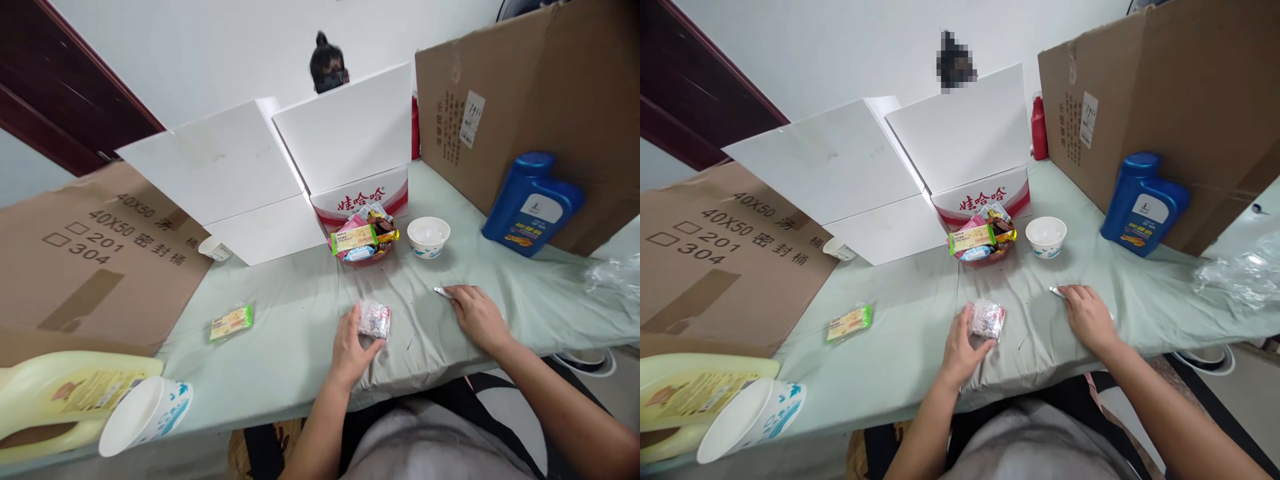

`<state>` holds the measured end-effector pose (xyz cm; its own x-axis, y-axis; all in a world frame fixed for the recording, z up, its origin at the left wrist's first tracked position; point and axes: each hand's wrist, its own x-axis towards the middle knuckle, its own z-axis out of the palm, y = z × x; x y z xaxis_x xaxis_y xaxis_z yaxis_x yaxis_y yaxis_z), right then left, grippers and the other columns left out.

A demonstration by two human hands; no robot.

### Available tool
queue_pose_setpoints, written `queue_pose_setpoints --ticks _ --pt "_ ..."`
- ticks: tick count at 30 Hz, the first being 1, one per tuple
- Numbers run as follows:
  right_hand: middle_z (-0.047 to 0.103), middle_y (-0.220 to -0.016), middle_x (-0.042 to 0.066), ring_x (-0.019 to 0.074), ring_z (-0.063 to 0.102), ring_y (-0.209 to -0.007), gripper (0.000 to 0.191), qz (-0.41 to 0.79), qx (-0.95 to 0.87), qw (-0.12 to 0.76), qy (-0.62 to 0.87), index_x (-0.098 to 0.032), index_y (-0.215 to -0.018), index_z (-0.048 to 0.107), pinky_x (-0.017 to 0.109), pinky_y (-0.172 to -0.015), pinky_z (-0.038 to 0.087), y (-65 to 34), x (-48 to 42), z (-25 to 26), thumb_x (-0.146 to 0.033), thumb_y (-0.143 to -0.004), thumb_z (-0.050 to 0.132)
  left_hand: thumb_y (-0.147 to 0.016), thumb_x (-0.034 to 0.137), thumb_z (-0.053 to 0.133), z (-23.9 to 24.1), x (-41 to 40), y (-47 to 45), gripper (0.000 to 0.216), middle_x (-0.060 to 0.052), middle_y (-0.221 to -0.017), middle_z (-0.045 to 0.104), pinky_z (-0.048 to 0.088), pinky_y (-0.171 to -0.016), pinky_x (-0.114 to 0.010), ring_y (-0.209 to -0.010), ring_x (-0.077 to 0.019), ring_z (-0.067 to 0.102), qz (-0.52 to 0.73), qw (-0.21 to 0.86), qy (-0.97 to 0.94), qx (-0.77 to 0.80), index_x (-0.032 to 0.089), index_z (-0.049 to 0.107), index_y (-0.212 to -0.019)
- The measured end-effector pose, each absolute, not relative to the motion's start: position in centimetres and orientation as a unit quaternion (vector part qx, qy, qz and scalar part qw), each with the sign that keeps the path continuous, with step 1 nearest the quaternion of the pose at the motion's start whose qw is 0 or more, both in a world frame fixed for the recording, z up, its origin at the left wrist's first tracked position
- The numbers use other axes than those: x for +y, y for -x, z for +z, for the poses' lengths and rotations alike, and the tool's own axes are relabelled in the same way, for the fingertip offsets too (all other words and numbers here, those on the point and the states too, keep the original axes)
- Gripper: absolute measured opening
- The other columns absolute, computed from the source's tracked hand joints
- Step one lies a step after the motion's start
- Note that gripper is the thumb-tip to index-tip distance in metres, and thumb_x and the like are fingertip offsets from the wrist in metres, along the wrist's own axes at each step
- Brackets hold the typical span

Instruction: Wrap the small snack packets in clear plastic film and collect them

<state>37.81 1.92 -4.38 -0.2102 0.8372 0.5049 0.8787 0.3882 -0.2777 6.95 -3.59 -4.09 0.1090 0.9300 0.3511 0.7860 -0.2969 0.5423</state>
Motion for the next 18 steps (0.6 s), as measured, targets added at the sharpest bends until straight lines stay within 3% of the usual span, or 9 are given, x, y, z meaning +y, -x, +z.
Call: queue_pose_setpoints --ticks 2,5,9,12,18 --pt "0.068 -0.1 0.011 0.0238 0.059 -0.095 0.026 0.005 -0.791 0.348 0.503 -0.016 -0.108 0.064 0.038 -0.085 0.049 -35.9 1.6 -3.1 -0.017 -0.093 0.042 -0.071 0.031 0.078 -4.3 -3.4 -6.4 0.101 -0.012 -0.124 0.054 0.052 -0.082 -0.038 -0.099 -0.0228 0.059 0.378 0.174 -0.7 0.581 0.026 0.014 -0.149" --pt "0.066 -0.109 0.01 0.0213 0.056 -0.099 0.031 0.059 -0.84 0.363 0.398 -0.017 -0.115 0.061 0.035 -0.087 0.048 -31.2 0.7 -0.7 -0.011 -0.093 0.04 -0.071 0.031 0.078 -4.2 -3.3 -5.9 0.096 -0.012 -0.126 0.053 0.052 -0.076 -0.032 -0.092 -0.0191 0.06 0.405 0.23 -0.681 0.565 0.025 0.021 -0.147" --pt "0.066 -0.108 0.011 0.0231 0.055 -0.096 0.027 0.073 -0.912 0.248 0.318 -0.016 -0.114 0.063 0.037 -0.082 0.046 -25.4 -0.1 1.1 -0.012 -0.092 0.048 -0.074 0.03 0.075 -4.2 -3.4 -6.0 0.086 -0.012 -0.129 0.052 0.05 -0.086 -0.034 -0.111 -0.0234 0.056 0.418 0.233 -0.68 0.555 0.025 0.027 -0.146" --pt "0.066 -0.105 0.01 0.0232 0.055 -0.095 0.023 0.08 -0.924 0.173 0.331 -0.016 -0.109 0.065 0.036 -0.081 0.045 -24.9 0.2 0.8 -0.014 -0.092 0.05 -0.08 0.027 0.068 -4.4 -3.4 -5.9 0.071 -0.011 -0.126 0.056 0.051 -0.083 -0.033 -0.105 -0.0215 0.059 0.418 0.228 -0.671 0.569 0.023 0.034 -0.142" --pt "0.067 -0.108 0.011 0.0233 0.055 -0.096 0.037 0.048 -0.859 0.168 0.481 -0.016 -0.113 0.066 0.035 -0.086 0.043 -33.5 2.3 -1.4 -0.004 -0.087 0.042 -0.084 0.026 0.061 -4.5 -2.9 -5.6 0.032 -0.01 -0.114 0.06 0.049 -0.088 -0.034 -0.105 -0.0213 0.059 0.448 0.205 -0.672 0.553 0.019 0.056 -0.115"
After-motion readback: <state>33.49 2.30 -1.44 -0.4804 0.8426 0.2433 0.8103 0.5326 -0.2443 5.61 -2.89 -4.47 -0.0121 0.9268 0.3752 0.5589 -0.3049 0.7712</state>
